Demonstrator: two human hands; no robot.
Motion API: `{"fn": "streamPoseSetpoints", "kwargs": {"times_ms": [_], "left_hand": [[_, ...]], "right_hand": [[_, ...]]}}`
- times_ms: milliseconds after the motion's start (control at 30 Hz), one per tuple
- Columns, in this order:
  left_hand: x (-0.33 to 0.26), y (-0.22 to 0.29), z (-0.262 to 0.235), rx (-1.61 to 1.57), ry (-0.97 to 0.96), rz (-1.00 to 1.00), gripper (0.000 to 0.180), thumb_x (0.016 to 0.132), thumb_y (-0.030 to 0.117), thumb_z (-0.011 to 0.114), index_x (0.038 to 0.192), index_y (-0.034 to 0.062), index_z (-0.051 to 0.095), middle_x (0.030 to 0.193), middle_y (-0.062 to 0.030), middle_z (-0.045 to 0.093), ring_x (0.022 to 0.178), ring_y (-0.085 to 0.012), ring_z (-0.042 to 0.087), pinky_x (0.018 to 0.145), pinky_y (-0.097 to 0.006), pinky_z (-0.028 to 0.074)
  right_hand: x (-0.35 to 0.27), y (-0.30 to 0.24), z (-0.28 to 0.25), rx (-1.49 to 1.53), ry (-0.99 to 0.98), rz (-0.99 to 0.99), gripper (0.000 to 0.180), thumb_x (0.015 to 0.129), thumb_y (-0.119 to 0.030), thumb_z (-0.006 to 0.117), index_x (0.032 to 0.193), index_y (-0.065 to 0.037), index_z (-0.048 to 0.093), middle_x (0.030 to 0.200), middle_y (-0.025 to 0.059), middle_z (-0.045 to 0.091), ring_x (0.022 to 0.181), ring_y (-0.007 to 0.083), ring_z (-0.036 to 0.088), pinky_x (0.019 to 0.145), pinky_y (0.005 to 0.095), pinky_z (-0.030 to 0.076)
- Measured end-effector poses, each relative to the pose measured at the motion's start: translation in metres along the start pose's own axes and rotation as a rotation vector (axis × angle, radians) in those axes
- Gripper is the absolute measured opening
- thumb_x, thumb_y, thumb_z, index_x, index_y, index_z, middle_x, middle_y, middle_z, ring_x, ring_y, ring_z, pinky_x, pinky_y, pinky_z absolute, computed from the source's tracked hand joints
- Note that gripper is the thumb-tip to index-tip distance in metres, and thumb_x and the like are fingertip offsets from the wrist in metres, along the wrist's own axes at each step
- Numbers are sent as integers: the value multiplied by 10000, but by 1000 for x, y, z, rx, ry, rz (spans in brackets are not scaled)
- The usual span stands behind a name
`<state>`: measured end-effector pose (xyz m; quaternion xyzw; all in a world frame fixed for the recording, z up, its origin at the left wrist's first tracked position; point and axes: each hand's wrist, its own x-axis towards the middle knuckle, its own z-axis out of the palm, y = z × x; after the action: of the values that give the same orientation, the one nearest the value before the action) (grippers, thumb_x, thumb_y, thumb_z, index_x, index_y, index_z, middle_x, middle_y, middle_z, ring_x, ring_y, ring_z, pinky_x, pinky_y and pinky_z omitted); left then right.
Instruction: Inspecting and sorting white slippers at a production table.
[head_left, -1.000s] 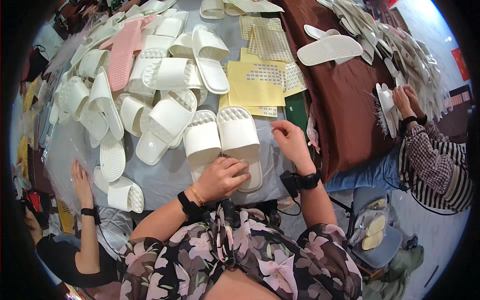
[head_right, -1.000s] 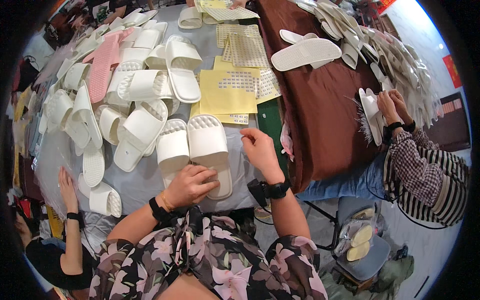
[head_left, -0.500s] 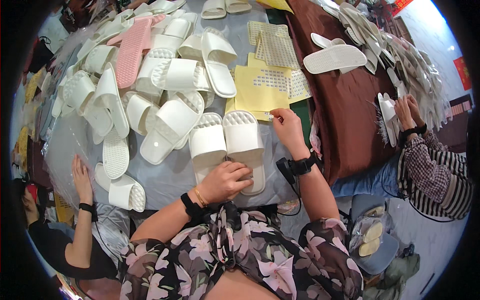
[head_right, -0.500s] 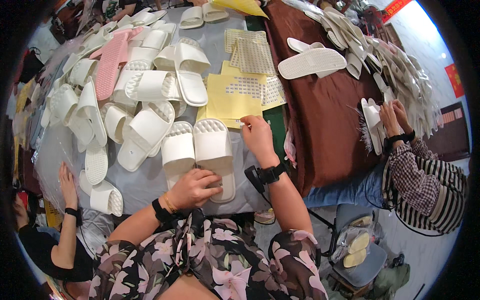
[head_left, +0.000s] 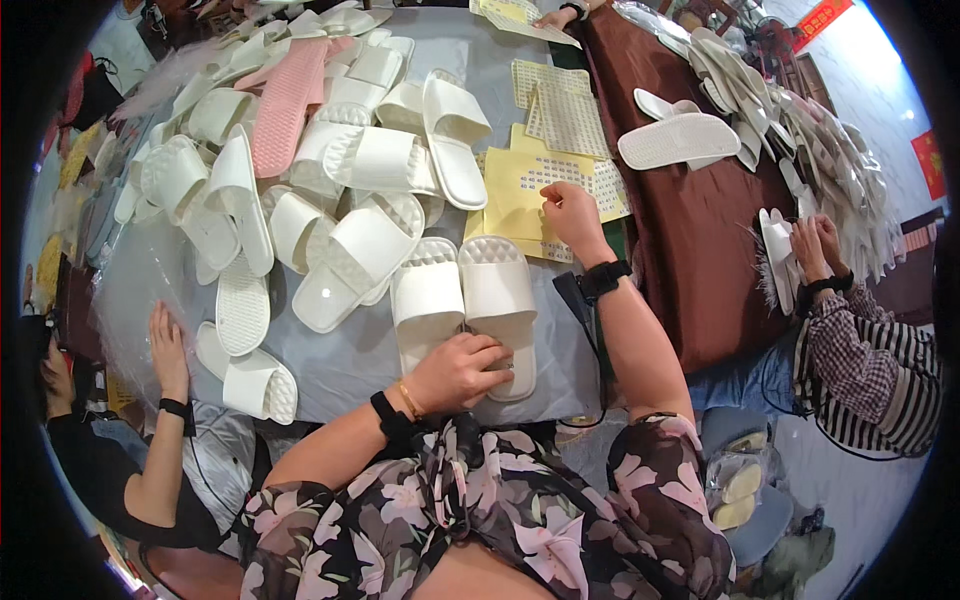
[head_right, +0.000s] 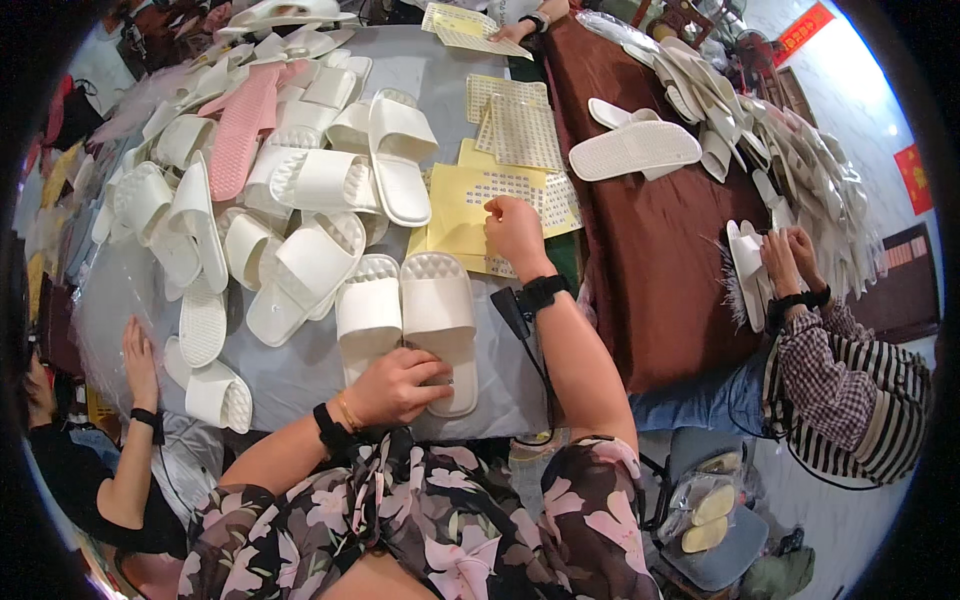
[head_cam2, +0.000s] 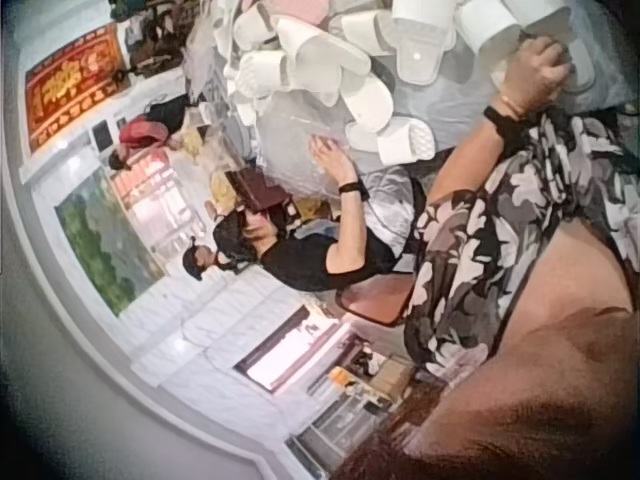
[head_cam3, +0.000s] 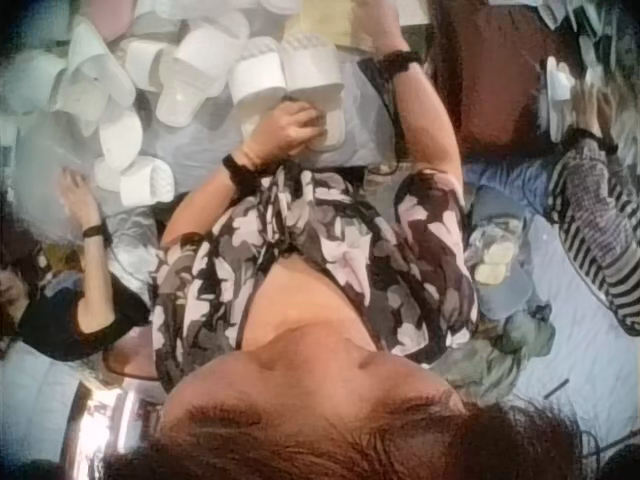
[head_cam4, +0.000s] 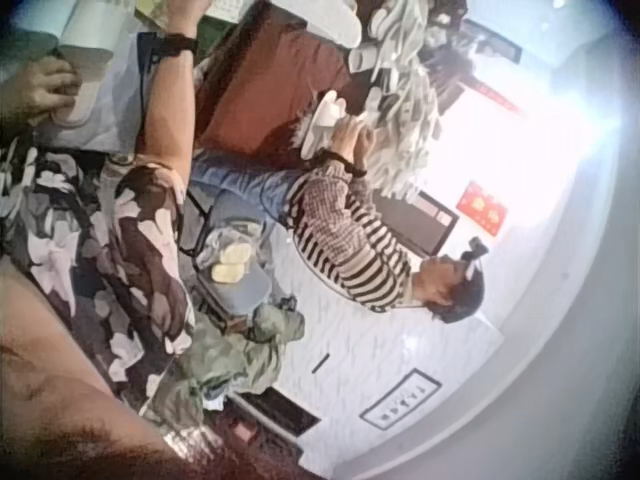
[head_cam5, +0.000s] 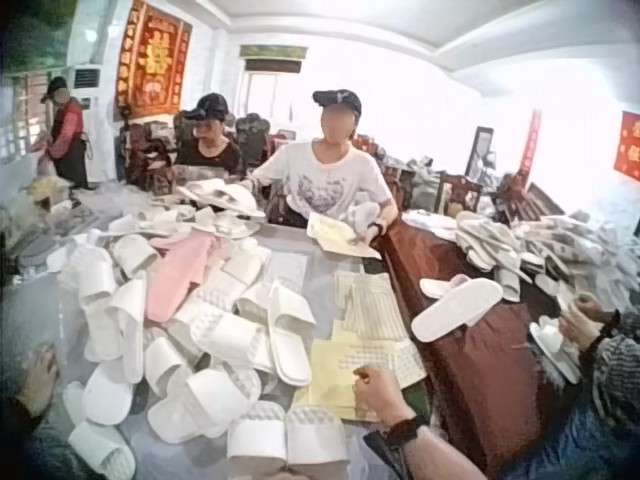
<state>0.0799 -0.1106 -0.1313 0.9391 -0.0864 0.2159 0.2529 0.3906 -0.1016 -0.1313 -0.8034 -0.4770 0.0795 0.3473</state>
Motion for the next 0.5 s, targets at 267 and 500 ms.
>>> {"fn": "streamPoseSetpoints", "kwargs": {"times_ms": [267,500], "left_hand": [[-1,2,-1,-28,3,-22,313,668,119,680,979,152,699,1108,-36,623,1040,-233,593,864,-369,501],[-1,1,2,-43,-1,-43,319,660,103,687,978,136,691,1105,-36,624,1045,-239,593,869,-371,496]], "right_hand": [[18,-5,24,-73,-12,120,198,783,-135,654,937,-23,710,874,171,699,835,339,672,758,420,531],[22,0,36,-185,56,202,204,785,-159,668,947,-39,701,871,141,702,848,321,672,757,404,525]]}}
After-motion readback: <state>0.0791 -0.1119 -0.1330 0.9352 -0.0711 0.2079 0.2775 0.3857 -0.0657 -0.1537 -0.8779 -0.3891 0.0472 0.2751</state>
